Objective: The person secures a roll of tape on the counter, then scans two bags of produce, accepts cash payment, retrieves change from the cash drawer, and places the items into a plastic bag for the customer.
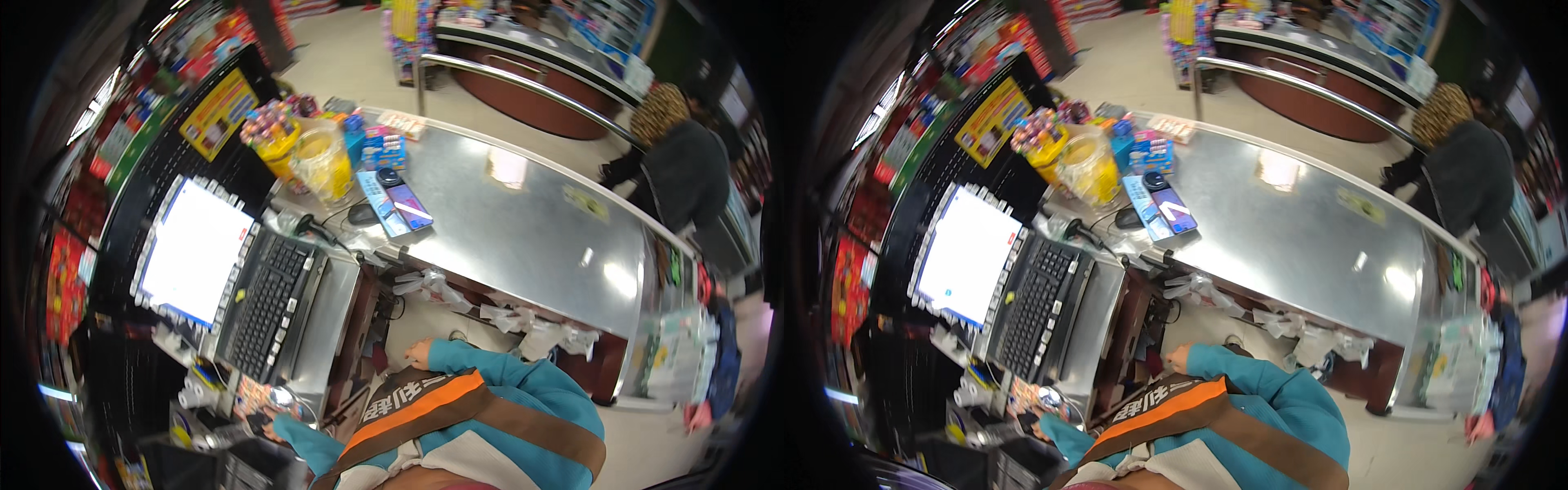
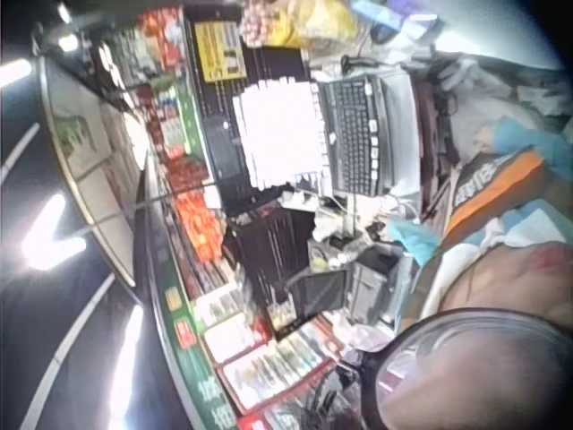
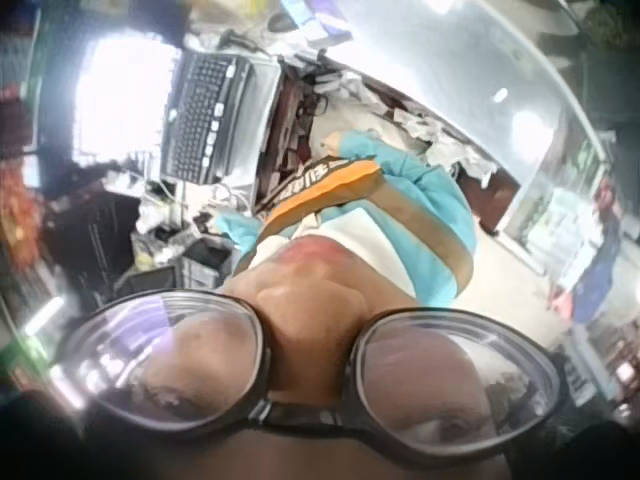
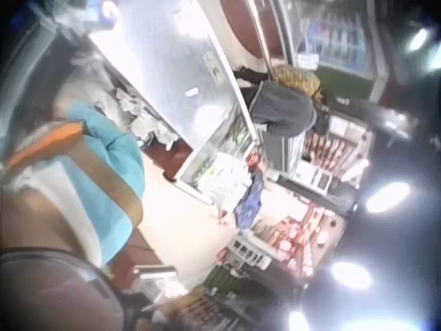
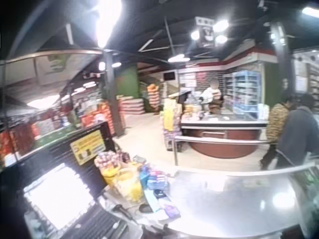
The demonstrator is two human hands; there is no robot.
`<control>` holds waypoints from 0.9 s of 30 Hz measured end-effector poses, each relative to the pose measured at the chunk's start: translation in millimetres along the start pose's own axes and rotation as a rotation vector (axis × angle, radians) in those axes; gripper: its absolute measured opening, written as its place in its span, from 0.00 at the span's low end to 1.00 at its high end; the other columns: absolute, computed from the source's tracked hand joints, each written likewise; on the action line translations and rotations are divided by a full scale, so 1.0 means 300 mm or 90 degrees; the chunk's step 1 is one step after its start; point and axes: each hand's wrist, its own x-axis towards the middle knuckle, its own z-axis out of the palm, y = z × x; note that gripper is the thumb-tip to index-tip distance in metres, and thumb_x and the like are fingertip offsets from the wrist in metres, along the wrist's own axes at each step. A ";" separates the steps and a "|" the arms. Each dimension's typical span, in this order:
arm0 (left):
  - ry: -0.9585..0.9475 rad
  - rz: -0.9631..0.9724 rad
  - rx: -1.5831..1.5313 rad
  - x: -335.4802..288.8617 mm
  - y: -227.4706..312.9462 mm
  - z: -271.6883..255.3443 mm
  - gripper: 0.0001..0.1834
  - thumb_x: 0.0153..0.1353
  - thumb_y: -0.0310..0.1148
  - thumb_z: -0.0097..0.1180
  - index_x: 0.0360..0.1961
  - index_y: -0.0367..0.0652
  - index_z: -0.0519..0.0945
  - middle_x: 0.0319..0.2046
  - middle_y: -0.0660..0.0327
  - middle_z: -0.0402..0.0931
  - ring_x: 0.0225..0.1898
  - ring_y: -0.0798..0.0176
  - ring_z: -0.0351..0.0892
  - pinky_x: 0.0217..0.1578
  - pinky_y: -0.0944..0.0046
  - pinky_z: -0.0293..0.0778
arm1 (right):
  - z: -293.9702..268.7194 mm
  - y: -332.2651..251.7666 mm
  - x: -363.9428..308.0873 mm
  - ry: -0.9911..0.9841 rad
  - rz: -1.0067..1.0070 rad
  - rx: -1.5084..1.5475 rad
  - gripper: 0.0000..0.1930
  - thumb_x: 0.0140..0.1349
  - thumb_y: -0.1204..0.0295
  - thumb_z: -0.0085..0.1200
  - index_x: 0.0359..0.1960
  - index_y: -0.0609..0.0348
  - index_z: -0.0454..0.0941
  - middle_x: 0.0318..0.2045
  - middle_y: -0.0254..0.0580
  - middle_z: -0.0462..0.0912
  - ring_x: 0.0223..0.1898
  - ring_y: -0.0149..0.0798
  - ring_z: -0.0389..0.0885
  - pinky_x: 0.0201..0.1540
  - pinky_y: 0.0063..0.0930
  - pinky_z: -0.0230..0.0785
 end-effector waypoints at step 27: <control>0.047 0.206 -0.146 0.210 -0.167 0.308 0.47 0.39 0.51 0.71 0.60 0.42 0.67 0.54 0.51 0.71 0.53 0.47 0.72 0.53 0.50 0.68 | 0.105 -0.400 0.484 0.131 -0.048 0.264 0.14 0.59 0.61 0.48 0.42 0.53 0.76 0.34 0.44 0.81 0.35 0.47 0.79 0.39 0.42 0.70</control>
